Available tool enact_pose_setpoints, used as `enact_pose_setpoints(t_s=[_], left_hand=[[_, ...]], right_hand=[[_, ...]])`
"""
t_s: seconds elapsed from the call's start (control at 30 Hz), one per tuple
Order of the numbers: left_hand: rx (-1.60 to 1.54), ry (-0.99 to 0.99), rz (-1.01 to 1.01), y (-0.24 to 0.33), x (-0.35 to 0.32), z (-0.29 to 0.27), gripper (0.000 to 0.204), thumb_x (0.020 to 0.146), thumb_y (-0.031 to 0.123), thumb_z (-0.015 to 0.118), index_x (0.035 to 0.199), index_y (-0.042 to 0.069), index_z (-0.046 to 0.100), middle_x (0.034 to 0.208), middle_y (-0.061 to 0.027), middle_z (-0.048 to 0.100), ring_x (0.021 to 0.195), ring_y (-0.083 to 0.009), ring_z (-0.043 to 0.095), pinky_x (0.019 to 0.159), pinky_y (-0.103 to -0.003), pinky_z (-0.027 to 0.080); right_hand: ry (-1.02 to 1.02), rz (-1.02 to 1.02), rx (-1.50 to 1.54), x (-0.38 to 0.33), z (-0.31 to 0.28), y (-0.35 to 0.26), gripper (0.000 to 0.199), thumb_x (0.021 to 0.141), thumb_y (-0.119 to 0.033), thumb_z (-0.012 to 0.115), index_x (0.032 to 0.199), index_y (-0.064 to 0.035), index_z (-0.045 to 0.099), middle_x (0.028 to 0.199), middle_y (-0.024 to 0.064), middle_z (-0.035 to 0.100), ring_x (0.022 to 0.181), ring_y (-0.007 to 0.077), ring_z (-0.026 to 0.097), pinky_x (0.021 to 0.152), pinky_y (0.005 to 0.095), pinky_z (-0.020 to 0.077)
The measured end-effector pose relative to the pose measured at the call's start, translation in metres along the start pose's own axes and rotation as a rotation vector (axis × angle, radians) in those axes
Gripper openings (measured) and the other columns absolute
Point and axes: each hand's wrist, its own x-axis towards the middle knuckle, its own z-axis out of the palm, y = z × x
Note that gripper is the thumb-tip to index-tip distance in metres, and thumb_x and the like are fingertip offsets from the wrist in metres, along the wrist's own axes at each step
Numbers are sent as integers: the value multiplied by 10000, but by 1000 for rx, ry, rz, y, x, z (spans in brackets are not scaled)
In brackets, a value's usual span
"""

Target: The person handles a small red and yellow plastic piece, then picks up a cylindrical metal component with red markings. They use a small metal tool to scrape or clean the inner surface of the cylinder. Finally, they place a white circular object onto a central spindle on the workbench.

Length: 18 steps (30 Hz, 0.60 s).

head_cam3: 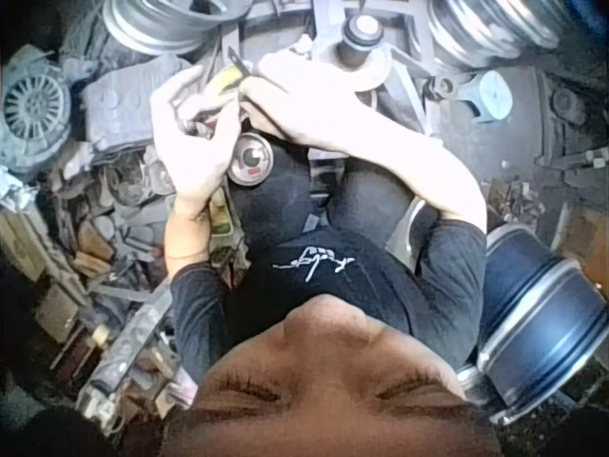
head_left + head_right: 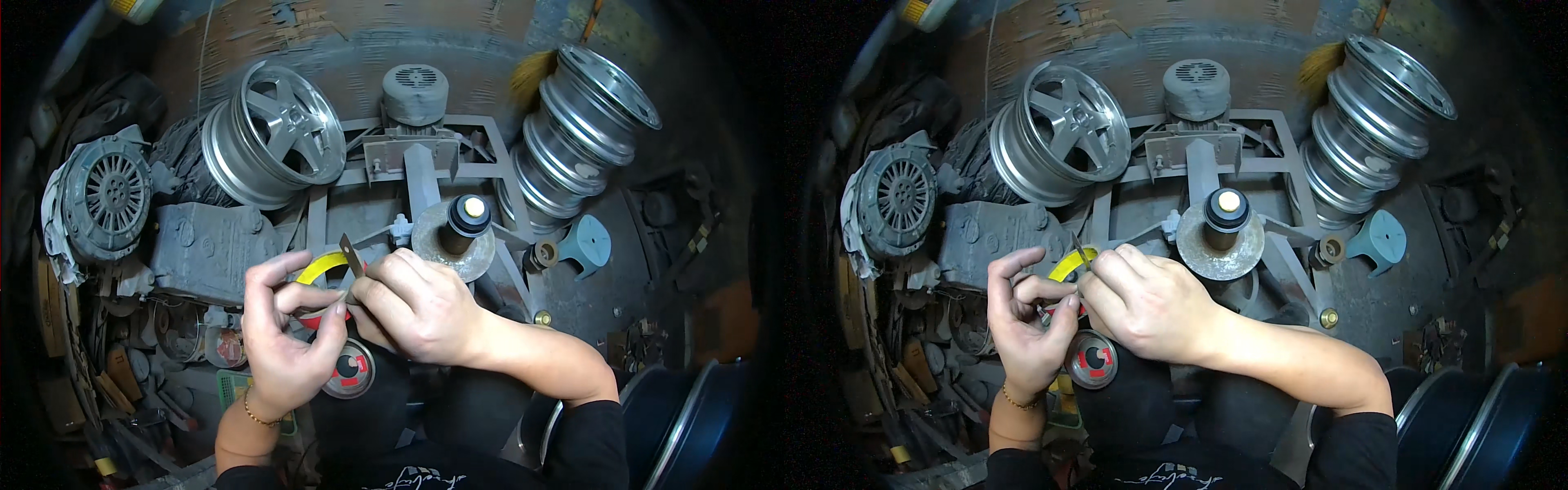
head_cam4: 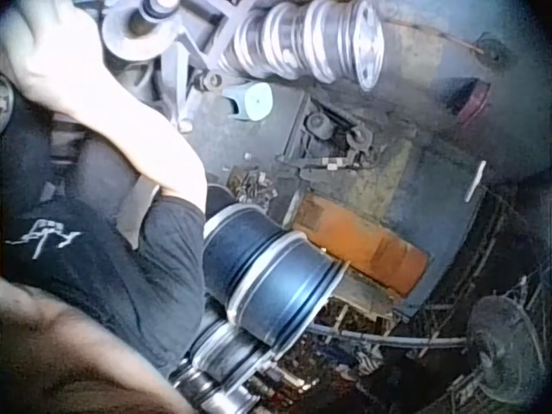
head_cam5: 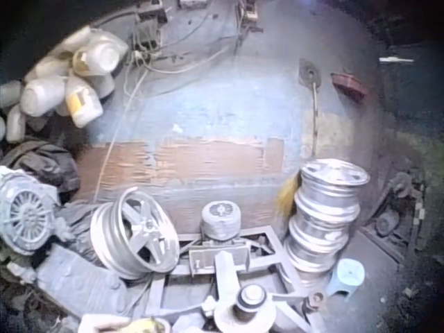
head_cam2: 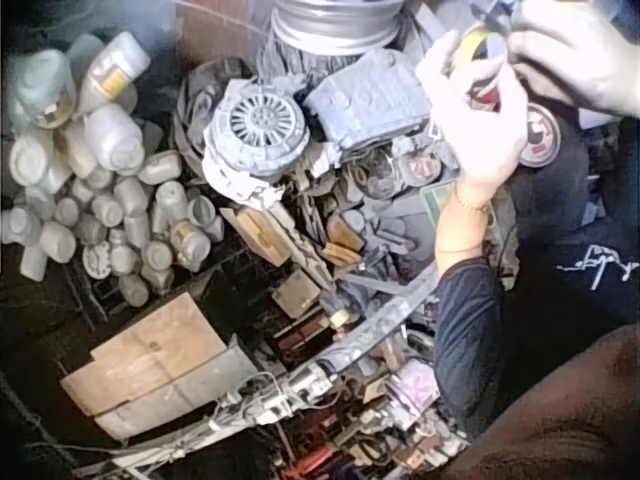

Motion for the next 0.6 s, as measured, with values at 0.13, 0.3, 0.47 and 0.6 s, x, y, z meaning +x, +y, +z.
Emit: enact_pose_setpoints(t_s=[0.13, 0.3, 0.47, 0.6], left_hand=[[-169, -7, -123, 3, 3, 2, 558, 862, -86, 680, 1337, -31, 393, 945, -130, 744, 908, -140, 693, 885, -280, 526], [-312, 3, -192, 2, 9, 6, 547, 866, -129, 649, 1329, -6, 384, 882, -104, 716, 814, -99, 673, 763, -224, 511], [-375, -6, -245, -2, 8, 4, 522, 868, -110, 655, 1301, -13, 381, 900, -114, 712, 883, -130, 684, 868, -275, 526], [-371, 9, -226, -3, 8, 5, 502, 876, -100, 660, 1290, -16, 389, 897, -111, 712, 899, -131, 689, 877, -276, 531]], right_hand=[[-7, -3, -39, 2, 1, -1, 265, 770, -103, 800, 971, 14, 672, 912, 137, 626, 739, 282, 651, 609, 353, 543], [29, -31, -78, -2, 6, 3, 281, 725, -136, 749, 963, -9, 670, 919, 96, 616, 818, 249, 654, 615, 322, 543], [1, -39, -64, 1, 3, 1, 332, 701, -111, 763, 992, 12, 665, 948, 122, 626, 808, 270, 663, 631, 326, 556], [-2, -37, -59, 1, 3, 1, 320, 722, -109, 776, 994, 16, 665, 954, 133, 631, 815, 280, 668, 642, 339, 562]])
